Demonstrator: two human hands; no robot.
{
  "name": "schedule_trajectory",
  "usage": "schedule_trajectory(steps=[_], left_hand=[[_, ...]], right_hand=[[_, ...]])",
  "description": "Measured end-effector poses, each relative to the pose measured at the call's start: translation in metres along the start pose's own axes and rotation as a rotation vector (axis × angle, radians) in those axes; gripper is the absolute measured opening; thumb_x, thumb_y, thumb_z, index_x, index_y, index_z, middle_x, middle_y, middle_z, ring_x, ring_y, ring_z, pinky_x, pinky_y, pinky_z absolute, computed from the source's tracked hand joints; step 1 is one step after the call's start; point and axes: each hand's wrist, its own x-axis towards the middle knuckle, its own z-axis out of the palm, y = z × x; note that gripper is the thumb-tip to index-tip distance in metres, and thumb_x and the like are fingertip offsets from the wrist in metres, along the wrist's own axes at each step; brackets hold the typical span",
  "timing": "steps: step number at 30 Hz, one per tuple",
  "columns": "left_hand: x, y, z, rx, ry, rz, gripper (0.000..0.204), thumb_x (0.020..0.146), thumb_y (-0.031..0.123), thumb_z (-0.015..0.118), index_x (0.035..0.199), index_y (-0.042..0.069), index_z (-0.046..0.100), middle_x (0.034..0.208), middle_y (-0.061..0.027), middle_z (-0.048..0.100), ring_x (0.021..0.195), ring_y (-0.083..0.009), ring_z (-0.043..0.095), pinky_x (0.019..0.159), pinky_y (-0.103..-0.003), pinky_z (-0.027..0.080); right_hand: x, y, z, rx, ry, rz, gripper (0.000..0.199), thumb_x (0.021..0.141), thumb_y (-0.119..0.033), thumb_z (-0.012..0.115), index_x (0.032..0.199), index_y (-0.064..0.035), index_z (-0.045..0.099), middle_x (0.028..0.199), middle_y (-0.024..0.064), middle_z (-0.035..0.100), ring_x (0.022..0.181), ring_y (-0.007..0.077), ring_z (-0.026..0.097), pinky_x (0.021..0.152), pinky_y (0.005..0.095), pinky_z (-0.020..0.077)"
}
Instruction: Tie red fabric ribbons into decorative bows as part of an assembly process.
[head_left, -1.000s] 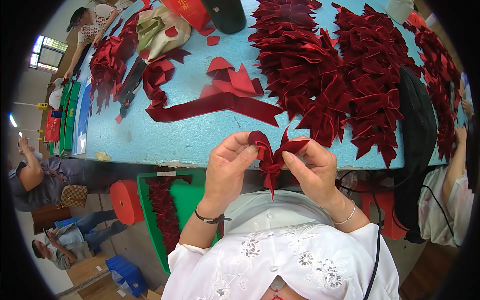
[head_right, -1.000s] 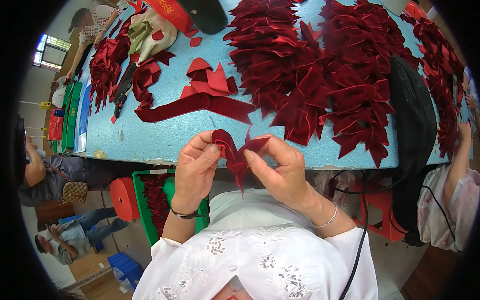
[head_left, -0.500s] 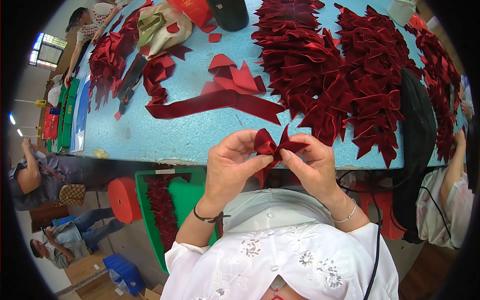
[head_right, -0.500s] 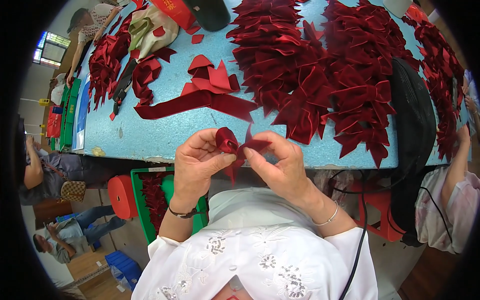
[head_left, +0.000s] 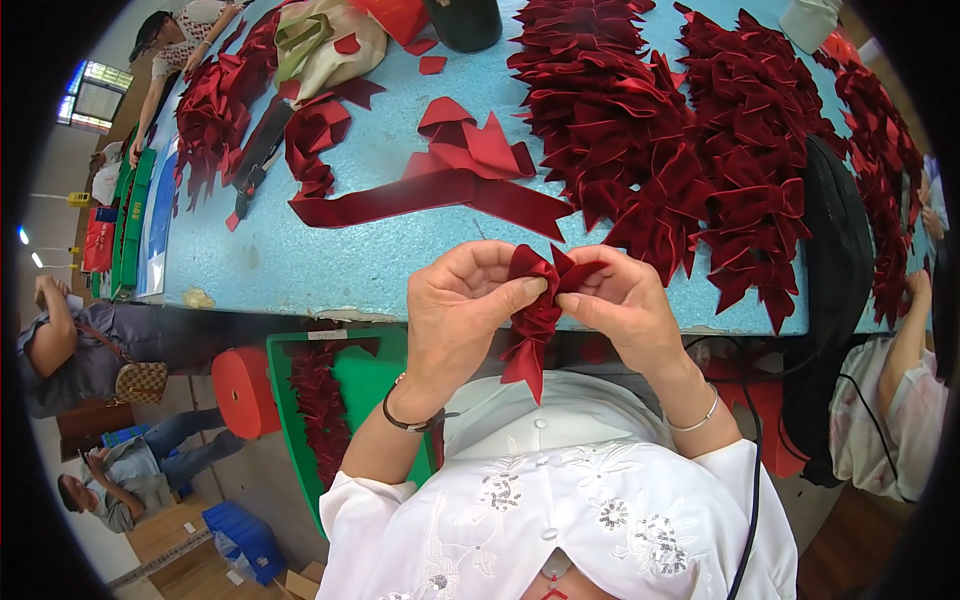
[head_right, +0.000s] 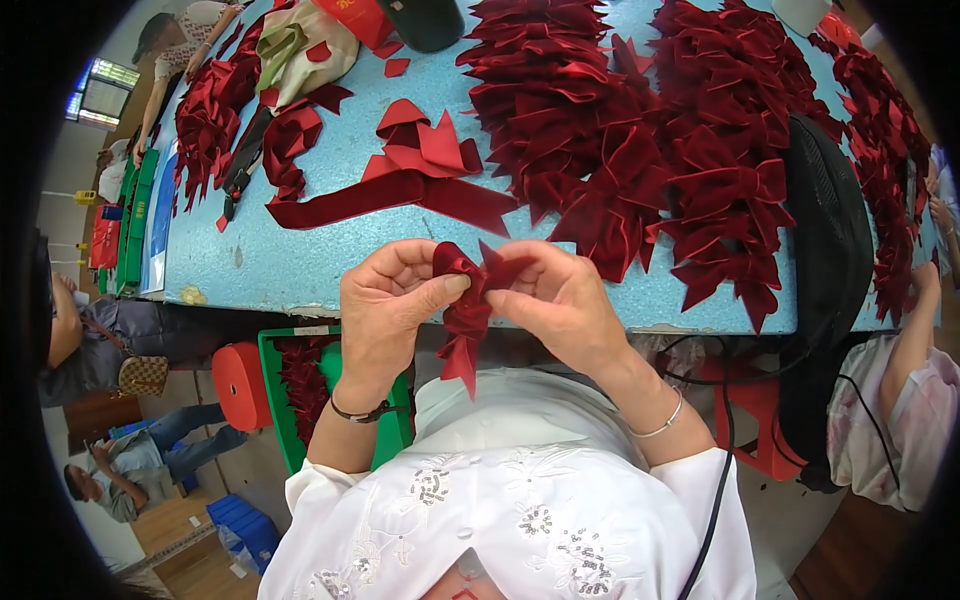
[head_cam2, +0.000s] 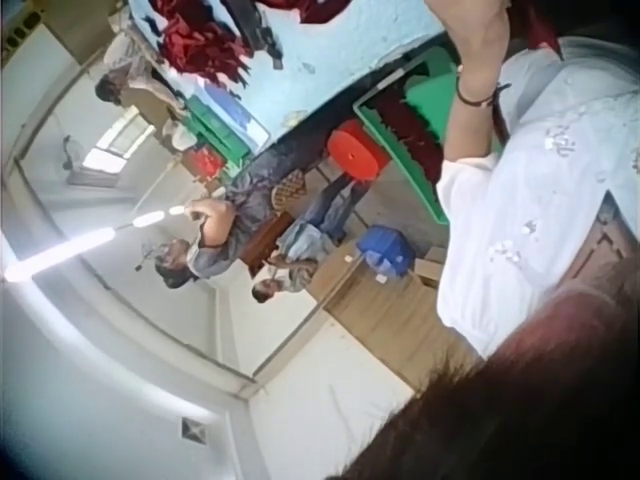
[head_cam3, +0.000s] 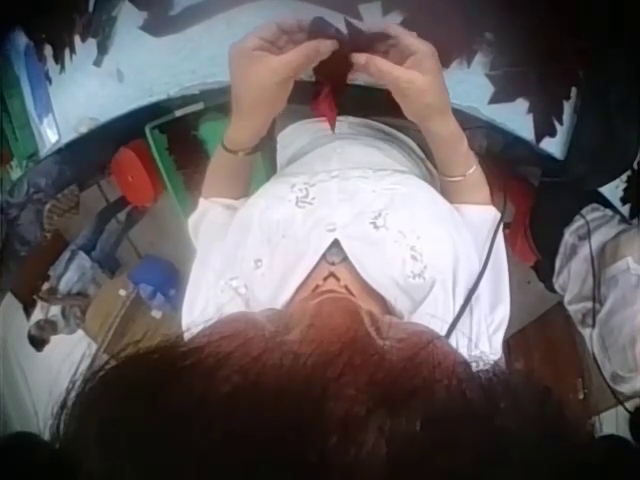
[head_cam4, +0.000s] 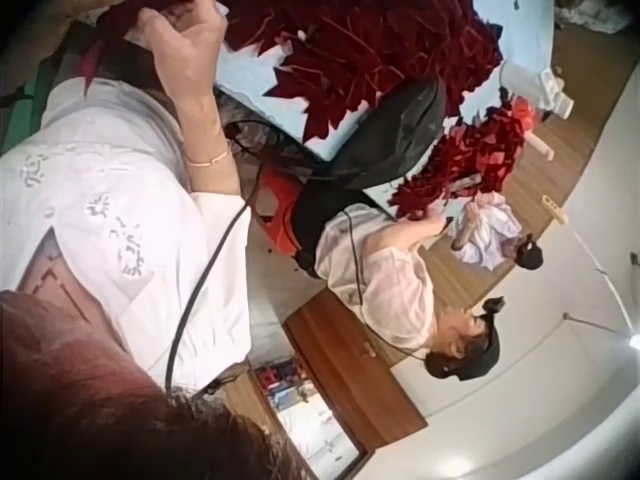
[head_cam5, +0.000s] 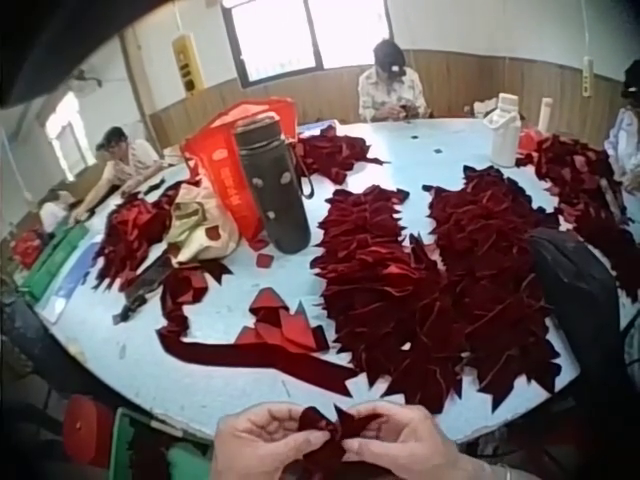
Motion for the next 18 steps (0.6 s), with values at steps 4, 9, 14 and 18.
schedule_trajectory(steps=[4,9,14,18], left_hand=[[0.001,0.002,-0.002,-0.018,-0.015,-0.055,0.019,0.083,-0.001,0.063,0.1,-0.007,0.059,0.09,-0.011,0.066,0.08,-0.013,0.064,0.073,-0.025,0.053],[-0.001,0.002,-0.003,-0.013,-0.032,-0.058,0.018,0.085,0.001,0.061,0.101,-0.008,0.059,0.091,-0.0109,0.066,0.08,-0.013,0.064,0.074,-0.026,0.053],[-0.002,0.003,-0.004,-0.008,-0.059,-0.045,0.019,0.087,0.003,0.058,0.103,-0.008,0.058,0.092,-0.0112,0.066,0.081,-0.0136,0.064,0.075,-0.028,0.053],[0.0,0.001,-0.008,-0.112,-0.075,-0.1,0.02,0.089,0.005,0.057,0.105,-0.007,0.057,0.094,-0.0116,0.065,0.083,-0.0148,0.064,0.077,-0.029,0.053]], right_hand=[[0.004,0.013,-0.005,0.103,-0.007,-0.048,0.032,0.078,0.006,0.061,0.108,0.005,0.054,0.097,0.0093,0.062,0.085,0.0129,0.06,0.077,0.025,0.05],[0.004,0.013,-0.007,0.156,0.007,-0.011,0.031,0.078,0.007,0.06,0.108,0.0046,0.054,0.094,0.0097,0.062,0.085,0.0136,0.061,0.075,0.0246,0.0501],[0.003,0.011,-0.006,0.166,0.001,-0.009,0.03,0.078,0.007,0.06,0.108,0.005,0.054,0.092,0.0104,0.063,0.083,0.014,0.061,0.074,0.0246,0.0503],[0.001,0.01,-0.004,0.153,0.01,-0.017,0.029,0.079,0.006,0.059,0.107,0.0053,0.054,0.088,0.011,0.064,0.078,0.0152,0.063,0.071,0.0259,0.0514]])
